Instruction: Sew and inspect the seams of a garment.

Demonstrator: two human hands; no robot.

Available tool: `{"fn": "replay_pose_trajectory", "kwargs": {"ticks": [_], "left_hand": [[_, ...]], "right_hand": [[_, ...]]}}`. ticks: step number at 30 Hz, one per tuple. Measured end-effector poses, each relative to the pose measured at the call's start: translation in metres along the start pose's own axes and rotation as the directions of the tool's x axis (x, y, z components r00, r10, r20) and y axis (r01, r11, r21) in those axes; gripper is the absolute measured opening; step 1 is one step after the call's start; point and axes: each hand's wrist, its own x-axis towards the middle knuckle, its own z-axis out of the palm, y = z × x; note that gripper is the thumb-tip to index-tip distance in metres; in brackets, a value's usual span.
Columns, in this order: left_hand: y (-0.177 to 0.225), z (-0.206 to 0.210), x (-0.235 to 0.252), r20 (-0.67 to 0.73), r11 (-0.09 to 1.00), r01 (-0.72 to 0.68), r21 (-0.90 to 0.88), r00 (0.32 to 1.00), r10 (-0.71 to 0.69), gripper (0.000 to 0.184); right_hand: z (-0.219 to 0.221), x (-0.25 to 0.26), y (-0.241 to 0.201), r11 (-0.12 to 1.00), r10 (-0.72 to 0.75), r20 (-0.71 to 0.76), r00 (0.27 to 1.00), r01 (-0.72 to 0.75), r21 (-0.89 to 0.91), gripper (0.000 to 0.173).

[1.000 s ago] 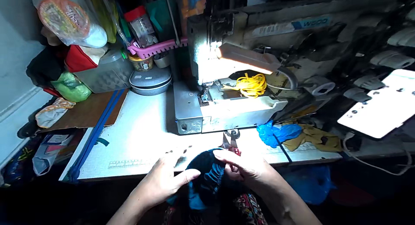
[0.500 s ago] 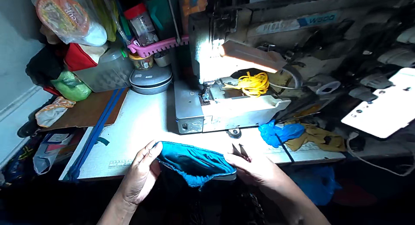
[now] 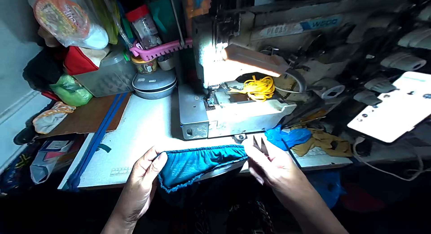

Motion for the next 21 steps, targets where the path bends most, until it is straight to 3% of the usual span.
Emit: {"fn": "replay_pose_trajectory", "kwargs": {"ticks": [3,5,8,9,11,12,16,18,20,21], "left_hand": [[0.003,-0.004,-0.001,0.056,0.999,-0.040,0.026,0.998,0.038,0.020],[0.002,-0.005,-0.001,0.190,0.993,-0.066,0.102,0.981,0.045,0.022],[0.007,0.006,0.002,0.402,0.945,-0.073,0.319,0.914,-0.065,0.061],[0.006,0.015,0.002,0.393,0.923,-0.051,0.382,0.912,-0.112,0.060],[0.001,0.034,0.005,0.276,0.894,-0.024,0.447,0.955,-0.113,0.024],[0.000,0.040,0.006,0.201,0.884,-0.016,0.468,0.975,-0.089,0.017],[0.001,0.046,0.016,-0.054,0.970,0.029,0.241,0.998,-0.016,0.017],[0.006,0.045,0.018,-0.148,0.994,0.052,0.093,0.988,-0.038,0.022],[0.012,0.040,0.020,-0.215,0.997,0.056,0.057,0.976,-0.043,0.027],[0.014,0.036,0.020,-0.238,0.997,0.049,0.066,0.971,-0.032,0.028]], "right_hand": [[0.001,0.001,0.000,0.992,-0.075,-0.023,0.997,0.073,-0.105,0.017],[0.004,0.001,-0.003,0.971,-0.162,0.047,0.986,0.168,-0.171,0.019],[0.015,-0.007,-0.011,0.948,-0.230,0.267,0.936,0.278,-0.154,0.021],[0.021,-0.009,-0.013,0.951,-0.221,0.325,0.920,0.277,-0.139,0.024],[0.035,-0.010,-0.014,0.966,-0.213,0.342,0.915,0.250,-0.069,0.025],[0.041,-0.013,-0.014,0.969,-0.214,0.284,0.935,0.240,-0.063,0.023],[0.056,-0.044,0.002,0.934,-0.241,0.119,0.963,0.264,-0.242,0.053],[0.057,-0.058,0.018,0.927,-0.174,0.176,0.969,0.222,-0.303,0.041],[0.051,-0.056,0.040,0.965,-0.123,0.210,0.970,0.166,-0.204,0.014],[0.045,-0.051,0.046,0.988,-0.086,0.202,0.976,0.110,-0.109,0.011]]}}
